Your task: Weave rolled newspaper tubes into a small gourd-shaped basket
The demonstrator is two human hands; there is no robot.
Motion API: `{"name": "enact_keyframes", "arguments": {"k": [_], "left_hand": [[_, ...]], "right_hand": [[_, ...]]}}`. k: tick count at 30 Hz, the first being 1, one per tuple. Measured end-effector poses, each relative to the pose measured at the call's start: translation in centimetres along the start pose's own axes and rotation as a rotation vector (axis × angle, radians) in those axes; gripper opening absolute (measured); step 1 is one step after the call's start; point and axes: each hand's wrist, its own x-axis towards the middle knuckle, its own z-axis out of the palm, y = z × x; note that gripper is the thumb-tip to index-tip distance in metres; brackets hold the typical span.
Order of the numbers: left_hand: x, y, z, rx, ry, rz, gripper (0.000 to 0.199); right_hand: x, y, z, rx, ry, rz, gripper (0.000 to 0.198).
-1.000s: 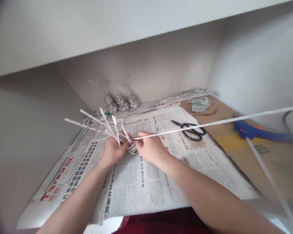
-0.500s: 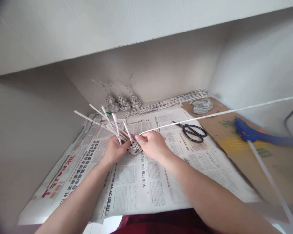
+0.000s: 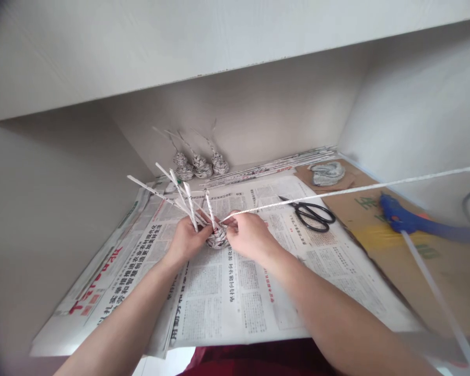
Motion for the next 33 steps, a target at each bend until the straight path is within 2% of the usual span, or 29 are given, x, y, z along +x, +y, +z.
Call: {"name": "enact_keyframes", "arguments": {"k": [4, 7, 9, 11, 13, 16, 21, 27, 33], "left_hand": [[0.0, 0.1, -0.1, 0.003, -0.015, -0.004, 0.012], [0.0, 0.1, -0.1, 0.011, -0.006, -0.002, 0.011], [0.0, 0.1, 0.0, 0.017, 0.008, -0.003, 0.009], [0.0, 0.1, 0.1, 0.021, 0.028, -0.007, 0.006], [-0.1, 0.1, 0.1, 0.019, 0.042, -0.011, 0.005], [-0.1, 0.1, 0.2, 0.019, 0.054, -0.034, 0.005], [0.0, 0.1, 0.1, 0.015, 0.067, -0.07, 0.004], [-0.1, 0.1, 0.1, 0.021, 0.045, -0.053, 0.004], [0.0, -0.3, 0.2, 0.035, 0.063, -0.073, 0.003]], "right_hand": [[0.6, 0.0, 0.0, 0.32, 0.034, 0.12, 0.011], [0.8, -0.4, 0.4, 0.651, 0.05, 0.23, 0.021], [0.7, -0.6, 0.7, 0.772, 0.046, 0.241, 0.026], [0.6, -0.6, 1.1, 0.751, 0.04, 0.199, 0.025], [0.5, -0.2, 1.5, 0.637, 0.064, 0.145, 0.019], [0.6, 0.8, 2.0, 0.493, 0.105, 0.155, 0.018], [0.9, 1.5, 2.5, 0.54, 0.089, 0.248, 0.015], [0.7, 0.8, 2.6, 0.485, 0.139, 0.181, 0.012], [0.8, 1.5, 2.9, 0.489, 0.098, 0.345, 0.012]]}}
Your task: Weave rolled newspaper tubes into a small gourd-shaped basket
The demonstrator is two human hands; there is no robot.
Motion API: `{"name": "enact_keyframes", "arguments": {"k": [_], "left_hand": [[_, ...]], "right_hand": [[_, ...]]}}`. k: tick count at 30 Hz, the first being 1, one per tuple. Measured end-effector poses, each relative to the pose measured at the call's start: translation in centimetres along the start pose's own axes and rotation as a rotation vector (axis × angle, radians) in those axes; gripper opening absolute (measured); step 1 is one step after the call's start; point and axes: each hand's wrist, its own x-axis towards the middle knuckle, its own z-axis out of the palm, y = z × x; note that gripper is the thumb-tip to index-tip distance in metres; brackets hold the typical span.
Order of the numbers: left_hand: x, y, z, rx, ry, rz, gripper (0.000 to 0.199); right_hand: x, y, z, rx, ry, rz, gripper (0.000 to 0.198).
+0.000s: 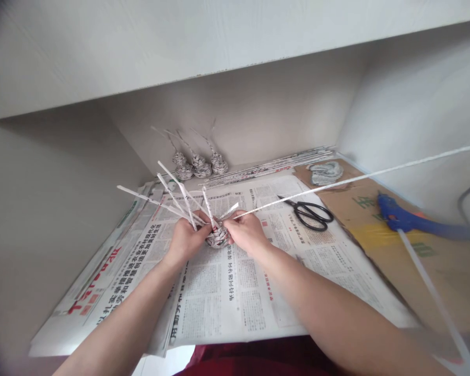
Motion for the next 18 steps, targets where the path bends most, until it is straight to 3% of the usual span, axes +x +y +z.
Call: {"name": "enact_keyframes", "arguments": {"k": [6, 13, 15, 17, 18], "left_hand": [[-0.1, -0.1, 0.2, 0.017, 0.004, 0.017, 0.005], [-0.2, 0.2, 0.2, 0.002, 0.006, 0.025, 0.005], [-0.1, 0.3, 0.1, -0.011, 0.008, 0.012, 0.004], [-0.1, 0.3, 0.1, -0.011, 0.009, 0.002, 0.004], [-0.1, 0.4, 0.1, -0.01, 0.007, 0.0, 0.004]], "right_hand": [[-0.1, 0.0, 0.0, 0.05, -0.083, 0.061, 0.016], [-0.4, -1.4, -0.4, 0.203, -0.224, 0.362, 0.015], [-1.0, -2.0, -0.4, 0.218, -0.279, 0.421, 0.024], [-2.0, -2.5, -0.3, 0.158, -0.368, 0.365, 0.038], [-2.5, -2.7, -0.3, 0.1, -0.392, 0.272, 0.042]]}}
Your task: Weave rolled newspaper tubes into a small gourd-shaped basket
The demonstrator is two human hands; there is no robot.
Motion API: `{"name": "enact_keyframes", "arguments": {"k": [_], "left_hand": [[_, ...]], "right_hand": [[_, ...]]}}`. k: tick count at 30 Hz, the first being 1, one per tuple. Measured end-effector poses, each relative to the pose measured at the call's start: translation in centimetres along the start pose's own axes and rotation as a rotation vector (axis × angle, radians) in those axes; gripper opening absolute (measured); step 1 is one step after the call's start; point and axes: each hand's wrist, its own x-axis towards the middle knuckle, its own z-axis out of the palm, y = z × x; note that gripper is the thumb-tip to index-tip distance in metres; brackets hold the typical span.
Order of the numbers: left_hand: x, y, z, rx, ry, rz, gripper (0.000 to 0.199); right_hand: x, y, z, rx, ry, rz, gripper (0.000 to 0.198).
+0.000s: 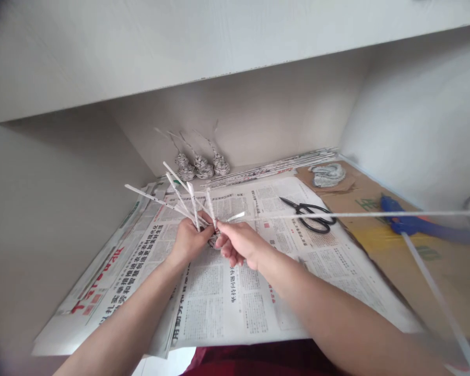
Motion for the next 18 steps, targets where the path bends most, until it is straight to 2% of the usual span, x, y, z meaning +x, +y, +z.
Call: {"name": "enact_keyframes", "arguments": {"k": [2, 4, 5, 7, 11, 14, 18], "left_hand": [[0.0, 0.1, 0.0, -0.002, -0.002, -0.003, 0.004], [0.0, 0.3, 0.1, -0.013, 0.002, -0.002, 0.003], [0.0, 0.3, 0.2, -0.019, 0.005, 0.0, 0.003], [-0.1, 0.4, 0.2, -0.027, 0.004, 0.007, 0.004], [-0.1, 0.4, 0.3, -0.029, -0.005, 0.012, 0.005], [0.0, 0.6, 0.2, -0.047, -0.012, 0.017, 0.006], [0.1, 0.7, 0.2, -0.068, -0.011, 0.013, 0.021]], "right_hand": [[-0.8, -0.1, 0.2, -0.216, 0.096, -0.276, 0.038], [-1.1, -0.1, 0.1, -0.48, 0.308, -0.576, 0.022], [-1.1, -0.1, -0.1, -0.61, 0.405, -0.686, 0.014], [-0.8, 0.0, -0.5, -0.82, 0.507, -0.803, 0.008], [-0.1, 0.2, -0.7, -0.993, 0.52, -0.868, 0.014], [0.2, 0.2, -0.6, -0.912, 0.503, -0.837, 0.011], [0.6, 0.1, -0.8, -0.756, 0.419, -0.742, 0.003]]}}
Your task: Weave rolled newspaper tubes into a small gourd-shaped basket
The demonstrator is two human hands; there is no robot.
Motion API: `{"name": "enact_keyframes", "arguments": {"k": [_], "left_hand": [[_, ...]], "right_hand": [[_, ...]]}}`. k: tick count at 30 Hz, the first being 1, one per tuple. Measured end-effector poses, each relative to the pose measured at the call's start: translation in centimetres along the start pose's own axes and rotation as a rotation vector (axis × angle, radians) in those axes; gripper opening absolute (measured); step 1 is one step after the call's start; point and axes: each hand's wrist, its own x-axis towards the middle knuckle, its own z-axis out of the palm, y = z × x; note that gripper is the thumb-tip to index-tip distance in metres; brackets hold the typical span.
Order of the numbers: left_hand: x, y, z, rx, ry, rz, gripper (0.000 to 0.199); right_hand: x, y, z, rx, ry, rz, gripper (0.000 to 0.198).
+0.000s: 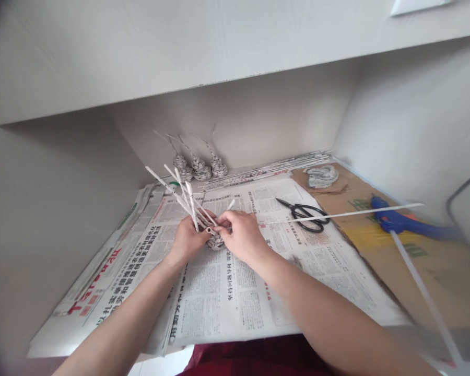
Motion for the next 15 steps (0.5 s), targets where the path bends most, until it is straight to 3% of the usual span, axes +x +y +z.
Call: {"name": "enact_keyframes", "arguments": {"k": [7, 11, 15], "left_hand": [[-0.02, 0.02, -0.18, -0.021, -0.082, 0.001, 0.032], [0.03, -0.04, -0.54, 0.031, -0.17, 0.069, 0.026], [0.16, -0.27, -0.69, 0.101, -0.157, 0.055, 0.02]], "right_hand": [[-0.12, -0.06, 0.09, -0.059, 0.045, -0.08, 0.013], [-0.28, -0.5, 0.05, 0.0, 0.047, -0.045, 0.006], [-0.4, -0.69, 0.1, 0.038, 0.062, 0.031, 0.006]]}}
